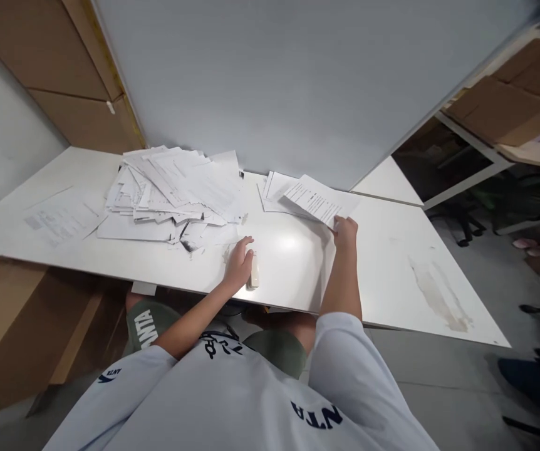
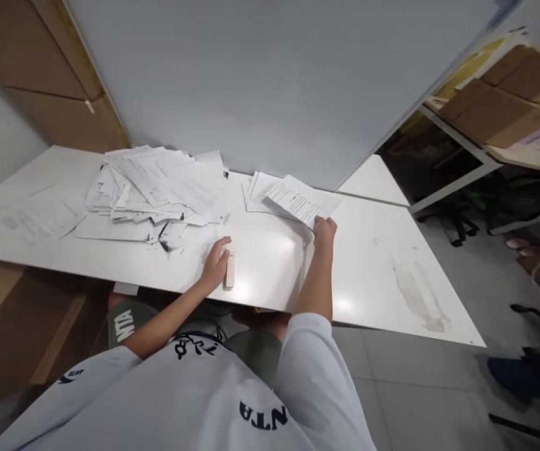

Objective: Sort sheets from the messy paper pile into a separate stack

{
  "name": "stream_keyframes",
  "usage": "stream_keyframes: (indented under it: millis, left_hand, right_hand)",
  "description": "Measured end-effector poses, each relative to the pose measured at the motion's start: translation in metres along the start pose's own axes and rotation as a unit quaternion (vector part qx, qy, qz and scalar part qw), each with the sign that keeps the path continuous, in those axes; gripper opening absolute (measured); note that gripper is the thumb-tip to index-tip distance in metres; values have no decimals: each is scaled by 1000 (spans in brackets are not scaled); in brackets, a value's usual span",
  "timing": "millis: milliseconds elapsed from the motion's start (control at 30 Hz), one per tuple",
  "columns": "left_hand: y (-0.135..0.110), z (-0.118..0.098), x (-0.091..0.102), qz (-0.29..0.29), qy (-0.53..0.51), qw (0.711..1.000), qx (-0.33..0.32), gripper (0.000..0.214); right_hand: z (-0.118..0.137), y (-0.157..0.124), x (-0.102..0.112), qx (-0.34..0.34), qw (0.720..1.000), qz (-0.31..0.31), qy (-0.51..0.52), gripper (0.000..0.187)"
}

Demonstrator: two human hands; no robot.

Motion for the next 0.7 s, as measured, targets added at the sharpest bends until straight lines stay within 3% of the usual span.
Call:
stream_keyframes:
  millis: [100,267,367,467,567,700]
  left_hand:
    - [0,2,0,-23,-12,999,41,29]
    - [-6,2,-6,-35,23,999,27,27]
    - [-9,3,-8,-44,25,998,34,27]
    - [-11,3,-6,-78,17,996,44,25]
    - [-13,3,-4,-98,39,994,36,24]
    - [7,-1,16,-26,183,982,-48,35]
  right_hand:
    - [2,16,-20,33,992,-6,-122,21]
    - [3,28,-30,57,982,-12,-178,22]
    - [8,34,-30,93,972,-33,-215,38]
    - [0,22,-17,136,966,-54,-214,50]
    - [-25,-9,11,142,972,-56,-177,43]
    - [-65,-61,47,141,979,-74,-125,42]
Point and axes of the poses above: each hand's wrist, its own y-axis towards the middle knuckle, its own x-axis out of the back of the hand, z = x × y, the point moved 3 cm from there along y, towards the middle knuckle
